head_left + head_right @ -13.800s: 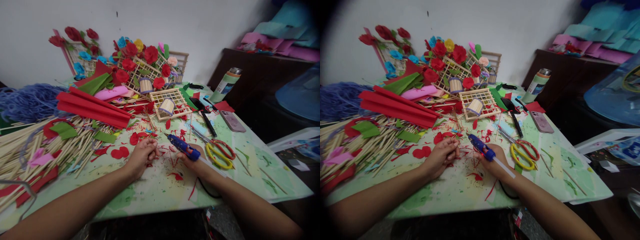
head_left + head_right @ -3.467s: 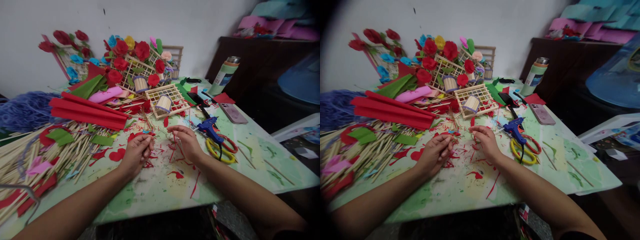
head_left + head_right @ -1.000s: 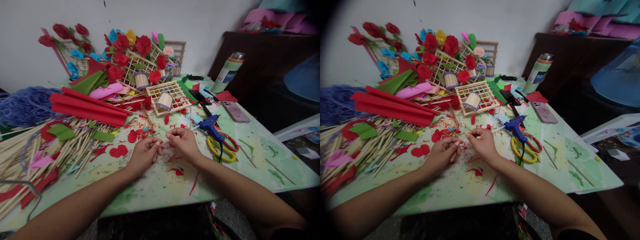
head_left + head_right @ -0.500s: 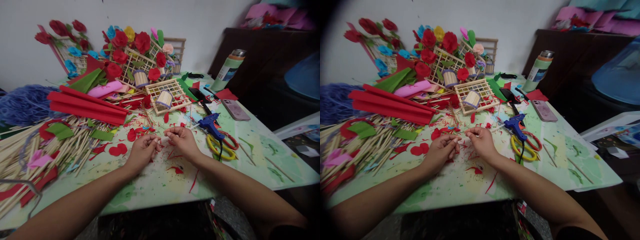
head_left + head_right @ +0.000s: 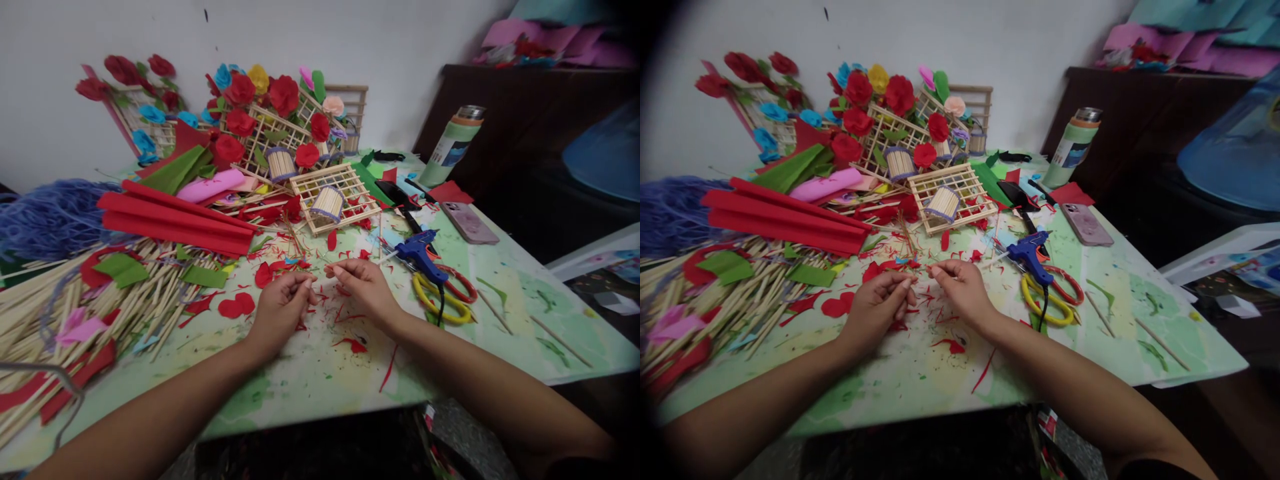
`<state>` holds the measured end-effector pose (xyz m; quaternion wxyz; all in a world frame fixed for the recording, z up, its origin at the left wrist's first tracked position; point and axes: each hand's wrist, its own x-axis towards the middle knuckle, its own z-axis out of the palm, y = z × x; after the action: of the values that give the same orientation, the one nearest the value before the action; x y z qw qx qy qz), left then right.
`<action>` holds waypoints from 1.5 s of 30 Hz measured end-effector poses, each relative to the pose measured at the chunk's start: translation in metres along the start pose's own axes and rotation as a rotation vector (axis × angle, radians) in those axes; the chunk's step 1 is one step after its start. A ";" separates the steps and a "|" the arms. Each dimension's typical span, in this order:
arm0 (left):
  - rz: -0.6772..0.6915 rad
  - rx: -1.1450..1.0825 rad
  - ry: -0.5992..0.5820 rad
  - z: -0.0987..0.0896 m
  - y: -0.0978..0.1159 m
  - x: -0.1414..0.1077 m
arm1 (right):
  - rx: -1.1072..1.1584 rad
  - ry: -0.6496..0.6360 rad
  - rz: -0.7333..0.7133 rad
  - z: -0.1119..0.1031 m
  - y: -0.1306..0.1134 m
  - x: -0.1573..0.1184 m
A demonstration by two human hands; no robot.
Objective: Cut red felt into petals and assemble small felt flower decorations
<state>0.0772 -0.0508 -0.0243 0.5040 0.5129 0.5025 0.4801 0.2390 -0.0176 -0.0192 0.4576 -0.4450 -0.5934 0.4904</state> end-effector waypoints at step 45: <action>-0.144 -0.486 0.118 -0.003 0.004 0.004 | 0.398 -0.040 0.180 0.022 0.003 -0.024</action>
<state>0.0741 -0.0463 -0.0203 0.6151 0.3106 0.4361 0.5788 0.2218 -0.0446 -0.0274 0.4789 -0.3871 -0.4518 0.6455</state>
